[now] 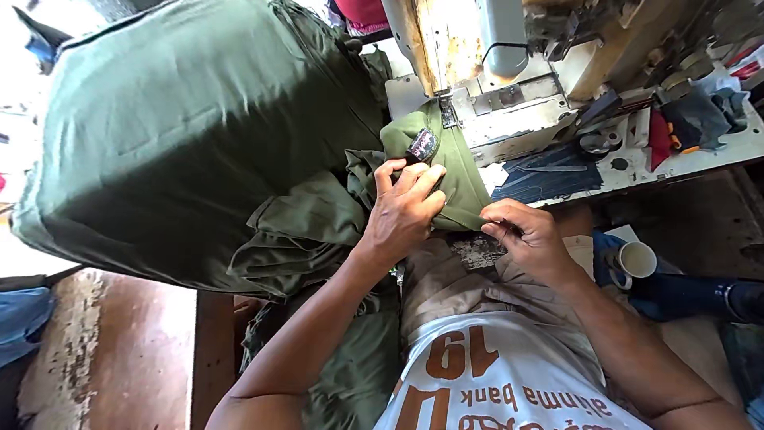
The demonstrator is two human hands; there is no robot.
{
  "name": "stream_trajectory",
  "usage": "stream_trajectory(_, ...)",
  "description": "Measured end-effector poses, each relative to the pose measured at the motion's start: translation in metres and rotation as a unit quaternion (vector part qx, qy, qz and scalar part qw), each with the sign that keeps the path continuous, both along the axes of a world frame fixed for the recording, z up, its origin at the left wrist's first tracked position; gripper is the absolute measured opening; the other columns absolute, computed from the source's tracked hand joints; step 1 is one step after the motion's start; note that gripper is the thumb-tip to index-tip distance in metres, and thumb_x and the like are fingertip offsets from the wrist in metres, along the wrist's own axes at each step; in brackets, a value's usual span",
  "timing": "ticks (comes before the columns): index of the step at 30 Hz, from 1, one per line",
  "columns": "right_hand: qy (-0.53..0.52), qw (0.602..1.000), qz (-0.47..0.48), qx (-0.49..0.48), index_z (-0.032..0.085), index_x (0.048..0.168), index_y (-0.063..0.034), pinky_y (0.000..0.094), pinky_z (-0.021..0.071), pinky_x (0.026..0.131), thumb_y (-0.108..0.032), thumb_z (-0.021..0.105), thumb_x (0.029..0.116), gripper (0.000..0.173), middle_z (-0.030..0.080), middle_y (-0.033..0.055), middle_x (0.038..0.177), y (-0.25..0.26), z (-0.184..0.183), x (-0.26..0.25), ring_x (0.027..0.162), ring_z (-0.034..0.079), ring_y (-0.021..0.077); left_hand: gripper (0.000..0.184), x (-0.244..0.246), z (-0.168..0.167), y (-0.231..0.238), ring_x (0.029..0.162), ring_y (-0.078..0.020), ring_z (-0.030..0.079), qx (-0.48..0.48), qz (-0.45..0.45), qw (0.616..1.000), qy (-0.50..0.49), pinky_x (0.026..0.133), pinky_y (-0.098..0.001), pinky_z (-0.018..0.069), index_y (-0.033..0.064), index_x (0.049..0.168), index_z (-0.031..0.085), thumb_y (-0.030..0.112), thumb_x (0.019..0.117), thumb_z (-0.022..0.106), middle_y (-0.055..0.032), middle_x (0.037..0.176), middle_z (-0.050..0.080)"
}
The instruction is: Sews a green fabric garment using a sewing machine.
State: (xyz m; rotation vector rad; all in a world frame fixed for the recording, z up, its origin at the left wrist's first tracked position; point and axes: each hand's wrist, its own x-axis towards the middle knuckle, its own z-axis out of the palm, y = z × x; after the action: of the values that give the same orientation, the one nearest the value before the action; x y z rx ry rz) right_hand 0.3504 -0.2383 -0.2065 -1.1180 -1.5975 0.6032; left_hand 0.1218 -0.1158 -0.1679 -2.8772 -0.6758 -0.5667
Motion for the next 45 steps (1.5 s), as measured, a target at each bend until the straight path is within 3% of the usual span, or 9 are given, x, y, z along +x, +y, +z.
stream_trajectory(9, 0.033, 0.998, -0.044, -0.031, 0.073, 0.103, -0.0044, 0.0240, 0.0561, 0.064, -0.008, 0.067, 0.0979, 0.009, 0.070, 0.0033, 0.097, 0.037, -0.001, -0.002, 0.075, 0.063, 0.0078, 0.014, 0.003, 0.014, 0.035, 0.110, -0.0326, 0.060, 0.041, 0.017, 0.999, -0.006, 0.096, -0.0538, 0.0401, 0.0102, 0.093, 0.069, 0.008, 0.0935, 0.055, -0.0086, 0.130, 0.065)
stream_trajectory(18, 0.098, 0.994, -0.041, -0.016, 0.072, 0.106, -0.0023, 0.0250, 0.0565, 0.070, -0.006, 0.065, 0.0980, 0.011, 0.071, 0.0057, 0.099, 0.087, 0.007, -0.008, 0.078, 0.065, 0.0090, 0.022, 0.004, 0.027, 0.078, 0.110, -0.0331, 0.059, 0.058, 0.025, 0.998, -0.013, 0.093, -0.0514, 0.0414, 0.0103, 0.109, 0.071, 0.008, 0.0974, 0.052, -0.0089, 0.122, 0.067)
stream_trajectory(22, 0.125, 0.991, -0.027, 0.027, 0.071, 0.105, 0.0002, 0.0259, 0.0568, 0.074, 0.001, 0.064, 0.0960, 0.012, 0.072, 0.0080, 0.102, 0.099, 0.008, -0.009, 0.083, 0.066, 0.0102, 0.029, 0.006, 0.035, 0.078, 0.117, -0.0334, 0.058, 0.020, -0.015, 1.000, -0.009, 0.096, -0.0512, 0.0432, 0.0114, 0.115, 0.071, 0.006, 0.0923, 0.055, -0.0094, 0.131, 0.064)
stream_trajectory(26, 0.134, 0.989, -0.015, 0.051, 0.071, 0.107, 0.0014, 0.0280, 0.0588, 0.082, 0.005, 0.062, 0.0956, 0.015, 0.073, 0.0094, 0.106, 0.106, 0.005, -0.007, 0.093, 0.069, 0.0126, 0.030, 0.009, 0.058, 0.069, 0.128, -0.0359, 0.051, -0.036, -0.044, 0.996, 0.070, 0.099, -0.0560, 0.0404, 0.0134, 0.110, 0.071, 0.032, 0.0881, 0.064, -0.0115, 0.148, 0.052)
stream_trajectory(30, 0.126, 0.990, 0.002, 0.063, 0.070, 0.107, 0.0030, 0.0312, 0.0599, 0.085, 0.006, 0.061, 0.0961, 0.015, 0.073, 0.0112, 0.108, 0.111, 0.003, -0.006, 0.096, 0.070, 0.0156, 0.062, 0.004, 0.080, 0.077, 0.124, -0.0354, 0.053, -0.043, -0.027, 0.993, 0.106, 0.100, -0.0617, 0.0387, 0.0147, 0.094, 0.072, 0.072, 0.0950, 0.048, -0.0092, 0.136, 0.059)
stream_trajectory(35, 0.072, 0.995, 0.003, 0.063, 0.071, 0.108, 0.0005, 0.0307, 0.0591, 0.087, 0.002, 0.061, 0.0980, 0.015, 0.073, 0.0094, 0.108, 0.112, 0.006, -0.001, 0.098, 0.069, 0.0136, 0.072, -0.035, 0.114, 0.110, 0.133, -0.0507, 0.044, -0.053, 0.096, 0.982, 0.153, 0.104, -0.0774, 0.0292, 0.0097, 0.099, 0.073, 0.075, 0.0960, 0.041, -0.0202, 0.146, 0.051)
stream_trajectory(39, 0.050, 0.998, 0.016, 0.040, 0.071, 0.107, -0.0010, 0.0287, 0.0590, 0.083, -0.001, 0.061, 0.0987, 0.013, 0.072, 0.0082, 0.106, 0.111, 0.014, 0.002, 0.092, 0.069, 0.0119, 0.059, -0.055, 0.138, 0.090, 0.141, -0.0426, 0.040, -0.057, 0.046, 0.995, 0.069, 0.112, -0.0675, 0.0272, 0.0085, 0.096, 0.070, 0.066, 0.0921, 0.060, -0.0158, 0.153, 0.047)
stream_trajectory(42, -0.024, 0.998, 0.049, 0.013, 0.073, 0.106, -0.0034, 0.0265, 0.0559, 0.072, -0.007, 0.065, 0.0979, 0.012, 0.071, 0.0058, 0.100, 0.091, 0.028, 0.003, 0.079, 0.064, 0.0089, 0.034, -0.050, 0.131, 0.044, 0.127, -0.0293, 0.059, -0.124, -0.090, 0.988, -0.031, 0.107, -0.0529, 0.0472, 0.0091, 0.080, 0.066, 0.040, 0.0917, 0.074, -0.0101, 0.129, 0.066)
stream_trajectory(45, -0.093, 0.991, 0.094, 0.020, 0.074, 0.108, -0.0051, 0.0293, 0.0594, 0.082, -0.007, 0.068, 0.0964, 0.013, 0.071, 0.0043, 0.107, 0.050, 0.035, -0.002, 0.091, 0.067, 0.0100, 0.026, -0.037, 0.096, 0.004, 0.101, -0.0193, 0.072, -0.211, -0.172, 0.960, -0.064, 0.094, -0.0437, 0.0602, 0.0122, 0.078, 0.069, 0.032, 0.0938, 0.074, -0.0017, 0.093, 0.074)
